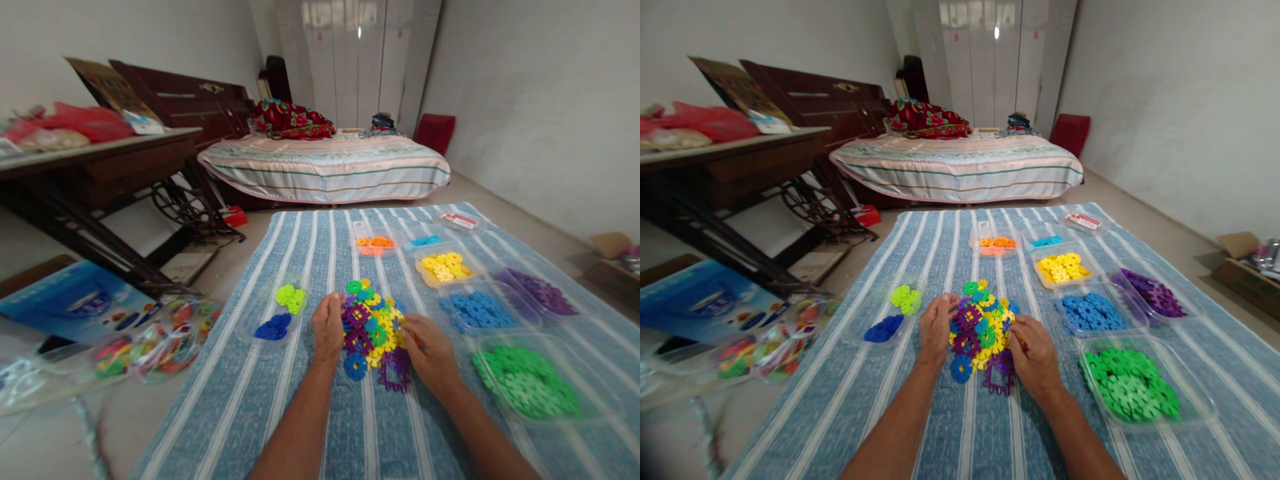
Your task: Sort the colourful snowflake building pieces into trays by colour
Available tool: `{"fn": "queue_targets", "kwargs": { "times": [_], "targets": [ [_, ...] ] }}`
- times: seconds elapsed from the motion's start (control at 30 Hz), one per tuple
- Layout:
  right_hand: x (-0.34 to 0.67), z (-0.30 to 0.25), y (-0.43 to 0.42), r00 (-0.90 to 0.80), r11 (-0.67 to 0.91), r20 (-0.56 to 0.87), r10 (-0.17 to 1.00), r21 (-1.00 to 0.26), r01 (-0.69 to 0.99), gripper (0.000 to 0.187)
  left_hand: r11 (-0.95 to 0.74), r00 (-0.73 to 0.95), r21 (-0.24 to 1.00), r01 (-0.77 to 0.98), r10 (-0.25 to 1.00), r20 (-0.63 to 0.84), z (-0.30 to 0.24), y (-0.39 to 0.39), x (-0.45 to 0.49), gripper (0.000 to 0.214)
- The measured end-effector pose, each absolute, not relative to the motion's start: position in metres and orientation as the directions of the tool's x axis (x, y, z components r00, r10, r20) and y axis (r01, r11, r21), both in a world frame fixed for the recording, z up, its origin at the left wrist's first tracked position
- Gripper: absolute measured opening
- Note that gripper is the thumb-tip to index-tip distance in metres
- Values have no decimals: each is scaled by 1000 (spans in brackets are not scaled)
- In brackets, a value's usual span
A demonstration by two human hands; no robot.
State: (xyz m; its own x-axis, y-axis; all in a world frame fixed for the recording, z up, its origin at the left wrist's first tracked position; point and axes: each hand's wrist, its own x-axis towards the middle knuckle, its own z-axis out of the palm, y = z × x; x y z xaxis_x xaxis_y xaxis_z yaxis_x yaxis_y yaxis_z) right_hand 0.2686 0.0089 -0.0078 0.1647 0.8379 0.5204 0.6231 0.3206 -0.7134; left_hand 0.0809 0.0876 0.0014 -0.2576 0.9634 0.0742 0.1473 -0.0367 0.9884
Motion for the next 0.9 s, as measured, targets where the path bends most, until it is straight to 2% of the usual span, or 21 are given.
{"fn": "queue_targets", "kwargs": {
  "times": [0.23, 0.33, 0.5, 0.7, 0.9],
  "targets": [
    [258, 6, 5, -10, 415, 598, 801, -544, 729, 13, -28, -228, 980, 196, 971, 73, 5, 90, 78, 36],
    [252, 16, -5, -68, 371, 544, 836, -469, 802, 9, -29, -204, 972, 235, 976, 78, 7, 92, 77, 38],
    [245, 11, -26, -2, 195, 431, 902, -405, 893, 21, -23, -199, 956, 292, 977, 84, 11, 94, 77, 37],
    [245, 3, -25, 10, 177, 466, 885, -357, 917, 27, -21, -185, 945, 325, 979, 86, 13, 94, 78, 35],
    [245, 5, -26, 51, 123, 469, 882, -332, 935, 21, -28, -175, 944, 328, 980, 90, 8, 97, 75, 34]
  ]
}}
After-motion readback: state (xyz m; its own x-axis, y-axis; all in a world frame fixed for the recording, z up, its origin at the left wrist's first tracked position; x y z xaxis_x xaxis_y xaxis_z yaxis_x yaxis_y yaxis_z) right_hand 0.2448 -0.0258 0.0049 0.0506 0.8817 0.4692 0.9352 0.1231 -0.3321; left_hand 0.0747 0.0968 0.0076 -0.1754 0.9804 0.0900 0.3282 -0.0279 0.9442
